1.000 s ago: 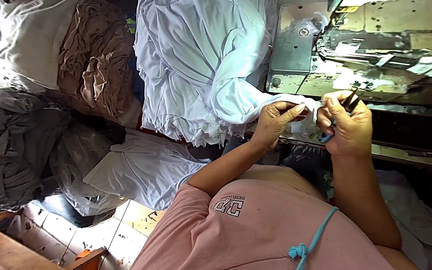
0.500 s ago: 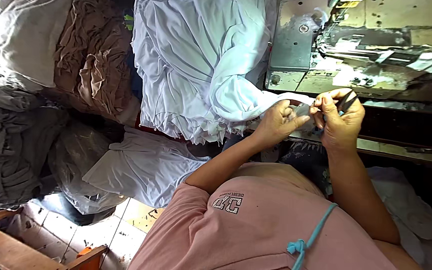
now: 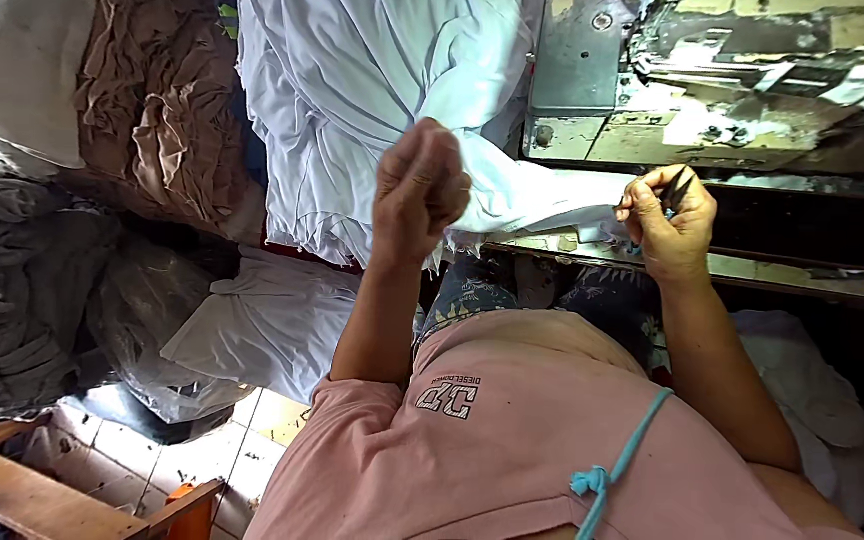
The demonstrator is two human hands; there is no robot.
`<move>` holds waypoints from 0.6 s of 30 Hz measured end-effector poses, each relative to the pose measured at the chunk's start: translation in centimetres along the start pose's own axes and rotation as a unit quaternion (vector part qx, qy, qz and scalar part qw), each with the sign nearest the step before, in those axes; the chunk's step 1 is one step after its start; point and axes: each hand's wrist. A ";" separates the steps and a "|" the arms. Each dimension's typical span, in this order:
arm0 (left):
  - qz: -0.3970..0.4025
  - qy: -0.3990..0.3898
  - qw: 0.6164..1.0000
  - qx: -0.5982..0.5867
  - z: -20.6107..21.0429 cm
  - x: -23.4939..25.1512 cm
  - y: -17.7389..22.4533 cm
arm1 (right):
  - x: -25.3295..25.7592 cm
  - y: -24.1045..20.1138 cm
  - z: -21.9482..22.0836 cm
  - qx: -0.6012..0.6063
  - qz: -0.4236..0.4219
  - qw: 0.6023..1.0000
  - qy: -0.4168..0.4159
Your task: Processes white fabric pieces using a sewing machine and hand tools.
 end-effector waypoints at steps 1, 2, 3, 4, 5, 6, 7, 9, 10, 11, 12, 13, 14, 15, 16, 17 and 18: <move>0.000 0.042 0.999 -0.026 -0.5 -0.1 0.5 | 0.0 -0.1 -0.2 -0.013 -0.006 1.000 0.000; -0.006 0.089 0.994 -0.062 -1.2 -0.2 0.9 | 0.0 -0.3 -0.3 -0.026 -0.009 1.000 -0.002; -0.013 0.133 0.986 -0.103 -2.2 -0.3 1.2 | 0.0 -0.5 -0.4 -0.036 -0.011 0.999 -0.003; -0.017 0.166 0.974 -0.150 -3.3 -0.5 1.3 | 0.0 -0.7 -0.4 -0.039 -0.012 0.999 -0.005; -0.020 0.185 0.965 -0.187 -4.4 -0.9 1.2 | -0.1 -0.9 -0.3 -0.037 -0.013 0.999 -0.009; -0.028 0.190 0.961 -0.201 -5.4 -1.5 1.0 | -0.1 -0.9 -0.2 -0.037 -0.013 0.999 -0.015; -0.042 0.183 0.964 -0.190 -6.0 -2.3 0.6 | -0.2 -1.0 -0.1 -0.038 -0.013 0.999 -0.022; -0.088 0.102 0.985 -0.107 -7.0 -4.5 -0.2 | -0.2 -0.7 0.0 -0.025 -0.014 0.999 -0.027; -0.112 0.032 0.991 -0.067 -7.1 -5.6 -0.6 | -0.1 -0.6 0.1 -0.008 -0.014 1.000 -0.025; -0.136 -0.051 0.989 -0.040 -6.8 -6.2 -1.0 | 0.0 -0.5 0.1 0.009 -0.011 1.000 -0.023; -0.166 -0.128 0.978 -0.021 -5.9 -6.6 -1.5 | 0.0 -0.6 0.2 0.018 -0.006 1.000 -0.023; -0.189 -0.198 0.962 -0.004 -4.8 -6.7 -2.3 | -0.1 -0.7 0.3 0.022 -0.001 0.999 -0.026; -0.213 -0.248 0.945 0.017 -3.4 -6.6 -3.3 | -0.2 -0.9 0.5 0.028 0.000 0.999 -0.028; -0.236 -0.275 0.931 0.039 -1.7 -6.4 -4.2 | -0.3 -1.0 0.7 0.035 -0.002 0.999 -0.028; -0.261 -0.280 0.922 0.051 0.3 -6.3 -5.2 | -0.4 -1.0 0.9 0.044 -0.004 0.999 -0.026; -0.291 -0.270 0.916 0.051 2.4 -6.1 -6.1 | -0.5 -1.1 1.0 0.054 -0.006 0.998 -0.023; -0.317 -0.250 0.914 0.033 4.2 -5.9 -7.0 | -0.6 -1.3 1.2 0.066 -0.007 0.998 -0.020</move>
Point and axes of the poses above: each hand's wrist, its own x-axis towards the middle knuckle, its own z-axis out of the palm, y = z × x, and after that the axes turned 12 degrees about x, right-handed
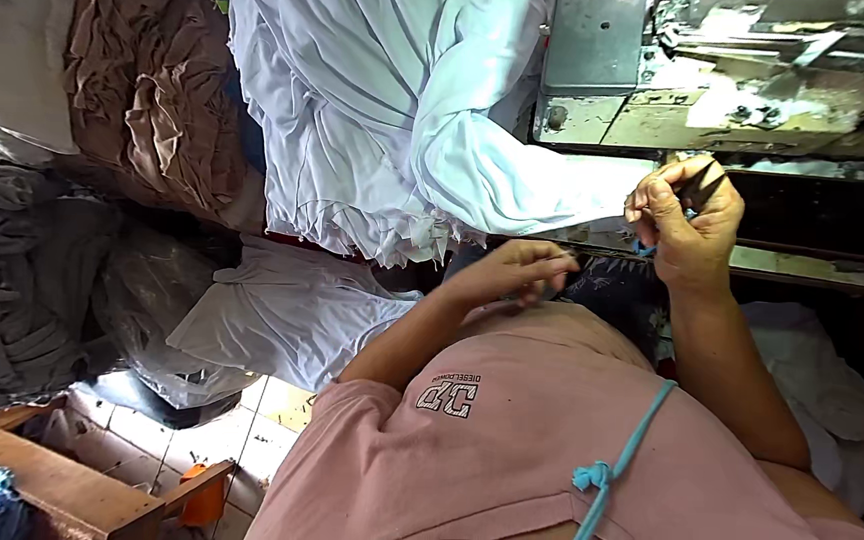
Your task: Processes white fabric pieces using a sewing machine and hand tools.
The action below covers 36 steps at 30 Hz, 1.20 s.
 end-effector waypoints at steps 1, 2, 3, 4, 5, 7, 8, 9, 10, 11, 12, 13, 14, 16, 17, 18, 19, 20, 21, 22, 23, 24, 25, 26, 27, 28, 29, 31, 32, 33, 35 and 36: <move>-0.004 0.021 0.999 -0.042 1.2 1.4 -0.1 | -0.1 -0.2 0.2 0.008 -0.003 1.000 0.003; 0.003 0.055 0.994 -0.093 2.1 2.6 0.1 | -0.2 -0.4 0.3 0.014 -0.007 1.000 0.004; 0.013 0.099 0.983 -0.155 2.8 3.6 0.5 | -0.3 -0.6 0.5 0.014 -0.012 1.000 0.002; 0.022 0.141 0.966 -0.214 3.2 4.4 1.2 | -0.5 -0.9 0.6 0.009 -0.019 1.000 0.000; 0.033 0.180 0.949 -0.257 3.4 4.9 2.0 | -0.7 -1.2 0.6 -0.003 -0.028 1.000 -0.004; 0.075 0.225 0.935 -0.264 3.5 5.4 3.2 | -0.9 -1.9 0.5 -0.040 -0.049 0.998 -0.013; 0.098 0.241 0.935 -0.240 3.6 5.5 3.5 | -1.1 -2.1 0.4 -0.057 -0.057 0.997 -0.015; 0.121 0.253 0.935 -0.219 3.6 5.5 3.6 | -1.2 -2.4 0.3 -0.065 -0.062 0.996 -0.016; 0.145 0.259 0.930 -0.216 3.6 5.5 3.5 | -1.4 -2.6 0.3 -0.066 -0.063 0.996 -0.017; 0.164 0.265 0.923 -0.227 3.7 5.6 3.4 | -1.6 -2.7 0.4 -0.067 -0.062 0.996 -0.016; 0.171 0.272 0.916 -0.242 3.8 5.7 3.5 | -1.7 -2.8 0.4 -0.074 -0.061 0.995 -0.015; 0.171 0.279 0.911 -0.251 3.9 5.7 3.6 | -1.9 -2.8 0.6 -0.087 -0.061 0.994 -0.012; 0.167 0.284 0.909 -0.257 3.9 5.6 3.8 | -2.0 -2.8 0.7 -0.099 -0.062 0.993 -0.009; 0.168 0.286 0.908 -0.256 3.9 5.5 3.9 | -2.0 -2.8 1.0 -0.128 -0.063 0.990 0.001; 0.176 0.289 0.908 -0.246 3.9 5.4 3.8 | -2.0 -2.9 1.2 -0.143 -0.063 0.988 0.003; 0.187 0.296 0.908 -0.228 4.0 5.5 3.7 | -1.9 -3.1 1.3 -0.161 -0.062 0.985 0.005; 0.203 0.303 0.908 -0.204 4.1 5.5 3.5 | -1.8 -3.3 1.4 -0.182 -0.065 0.981 0.006; 0.220 0.310 0.908 -0.178 4.1 5.6 3.4 | -1.7 -3.5 1.4 -0.204 -0.073 0.976 0.005; 0.238 0.317 0.905 -0.152 4.2 5.6 3.2 | -1.7 -3.6 1.5 -0.224 -0.081 0.971 0.003; 0.253 0.326 0.902 -0.129 4.3 5.6 3.1 | -1.6 -3.7 1.5 -0.243 -0.088 0.966 0.001; 0.266 0.334 0.897 -0.110 4.3 5.6 3.1 | -1.5 -3.9 1.6 -0.257 -0.090 0.962 -0.001; 0.276 0.341 0.894 -0.092 4.3 5.7 3.0 | -1.4 -4.0 1.7 -0.269 -0.091 0.959 -0.003; 0.283 0.347 0.891 -0.076 4.2 5.7 2.9 | -1.3 -4.2 1.9 -0.280 -0.088 0.956 -0.004; 0.289 0.351 0.888 -0.061 4.2 5.7 2.9 | -1.2 -4.3 2.1 -0.293 -0.084 0.952 -0.003; 0.297 0.355 0.885 -0.048 4.1 5.7 2.8 | -1.1 -4.5 2.3 -0.308 -0.082 0.948 -0.002; 0.306 0.357 0.882 -0.037 4.0 5.7 2.7 | -1.0 -4.6 2.4 -0.323 -0.081 0.943 -0.002; 0.312 0.357 0.880 -0.029 4.0 5.7 2.6 | -0.9 -4.7 2.5 -0.337 -0.080 0.938 -0.003; 0.307 0.352 0.883 -0.035 3.9 5.7 2.7 | -0.8 -4.9 2.5 -0.348 -0.075 0.934 -0.010; 0.295 0.345 0.889 -0.053 3.9 5.6 2.8 | -0.7 -5.0 2.3 -0.342 -0.067 0.937 -0.015; 0.277 0.335 0.897 -0.081 3.8 5.5 2.9 | -0.6 -5.1 2.2 -0.328 -0.054 0.943 -0.018; 0.241 0.315 0.908 -0.139 3.8 5.3 3.2 | -0.4 -5.1 1.8 -0.284 -0.026 0.958 -0.019; 0.227 0.306 0.910 -0.164 3.8 5.3 3.3 | -0.4 -5.1 1.6 -0.260 -0.019 0.965 -0.019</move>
Point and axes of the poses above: each hand's wrist, its own x-axis towards the middle knuckle, its own z-axis out of the palm, y = z × x, and after that the axes turned 12 degrees about x, right-handed
